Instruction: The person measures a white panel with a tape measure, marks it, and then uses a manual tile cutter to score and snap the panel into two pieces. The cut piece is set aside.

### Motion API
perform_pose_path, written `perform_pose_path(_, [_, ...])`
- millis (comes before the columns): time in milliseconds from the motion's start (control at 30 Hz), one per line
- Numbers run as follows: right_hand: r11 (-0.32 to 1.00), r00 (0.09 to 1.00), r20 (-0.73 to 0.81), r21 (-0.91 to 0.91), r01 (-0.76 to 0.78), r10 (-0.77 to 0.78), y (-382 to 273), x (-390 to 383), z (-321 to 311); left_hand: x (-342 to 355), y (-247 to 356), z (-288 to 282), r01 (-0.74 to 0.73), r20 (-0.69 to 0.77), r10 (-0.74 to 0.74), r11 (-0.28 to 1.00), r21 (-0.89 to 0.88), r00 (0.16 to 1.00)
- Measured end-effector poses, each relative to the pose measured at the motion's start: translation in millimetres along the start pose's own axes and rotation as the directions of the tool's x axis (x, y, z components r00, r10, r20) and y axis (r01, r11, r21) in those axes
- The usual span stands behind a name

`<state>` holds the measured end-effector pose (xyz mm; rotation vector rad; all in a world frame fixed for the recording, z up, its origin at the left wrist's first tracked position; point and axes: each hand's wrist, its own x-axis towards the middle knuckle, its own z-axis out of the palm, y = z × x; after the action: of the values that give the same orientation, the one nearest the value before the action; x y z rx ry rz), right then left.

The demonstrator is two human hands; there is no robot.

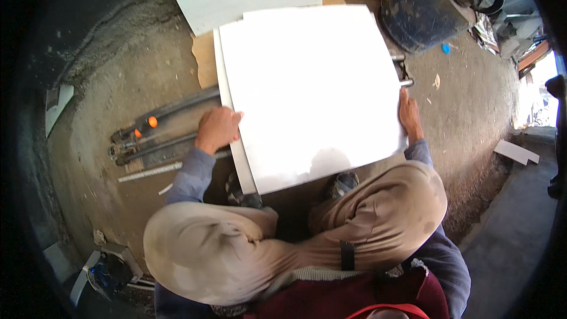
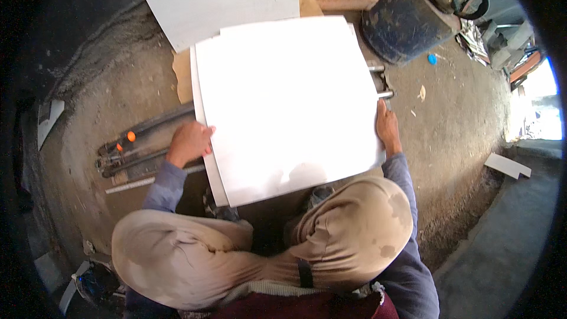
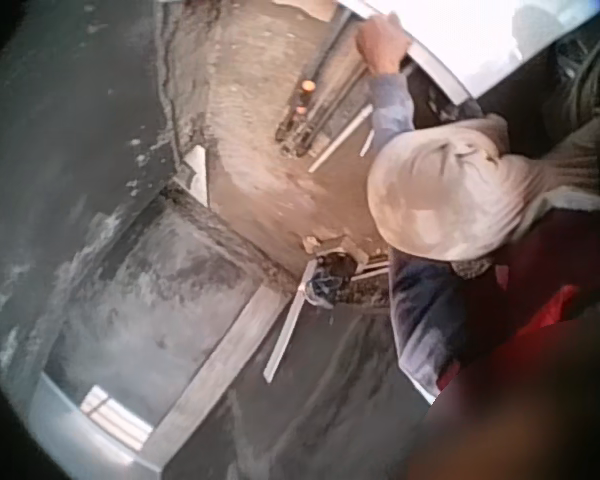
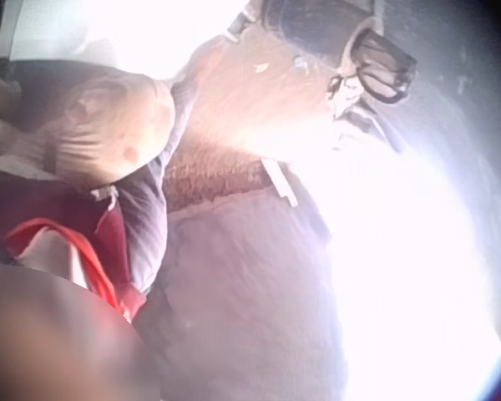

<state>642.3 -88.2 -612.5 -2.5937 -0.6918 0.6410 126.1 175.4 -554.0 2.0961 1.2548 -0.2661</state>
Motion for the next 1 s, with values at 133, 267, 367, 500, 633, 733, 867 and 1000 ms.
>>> perform_pose_path(133, [0.990,0.983,-0.130,0.038,0.136,-0.130,-3.2,4.6,5.7,-1.4,-2.1,-0.2,-0.001,-0.014,0.000,0.999,-0.044,1.000])
perform_pose_path(267, [0.991,0.989,-0.081,-0.063,0.119,-0.124,-5.3,0.9,7.6,-4.2,-3.8,1.7,-0.247,-0.144,0.301,0.919,0.308,0.943])
perform_pose_path(367, [0.997,0.990,-0.134,-0.061,0.046,-0.054,-9.3,-3.9,7.6,-2.4,2.4,0.0,0.011,-0.017,-0.011,0.999,-0.036,1.000])
perform_pose_path(500, [0.997,0.992,-0.114,0.053,0.058,-0.052,-17.2,-16.1,-1.6,-6.4,-1.4,0.4,0.014,-0.200,-0.048,0.986,-0.165,0.979])
perform_pose_path(633, [0.986,0.999,-0.015,0.161,0.030,-0.028,-22.2,-18.4,-6.7,-9.0,-27.2,22.2,-0.166,-0.578,-0.002,0.957,-0.237,0.816])
perform_pose_path(733, [0.978,0.999,0.008,0.206,0.029,-0.032,-17.2,-16.1,-8.7,-19.9,-45.7,46.2,-0.102,-0.584,-0.097,0.949,-0.298,0.806])
perform_pose_path(867, [0.940,0.990,0.141,0.335,-0.061,0.014,2.3,-10.2,-21.6,-49.5,-57.7,70.5,0.179,-0.127,-0.309,0.788,-0.589,0.942])
perform_pose_path(1000, [0.864,0.984,0.180,0.494,-0.095,0.005,23.5,-8.9,-35.8,-61.6,-66.1,84.8,0.262,0.152,-0.223,0.642,-0.721,0.963])
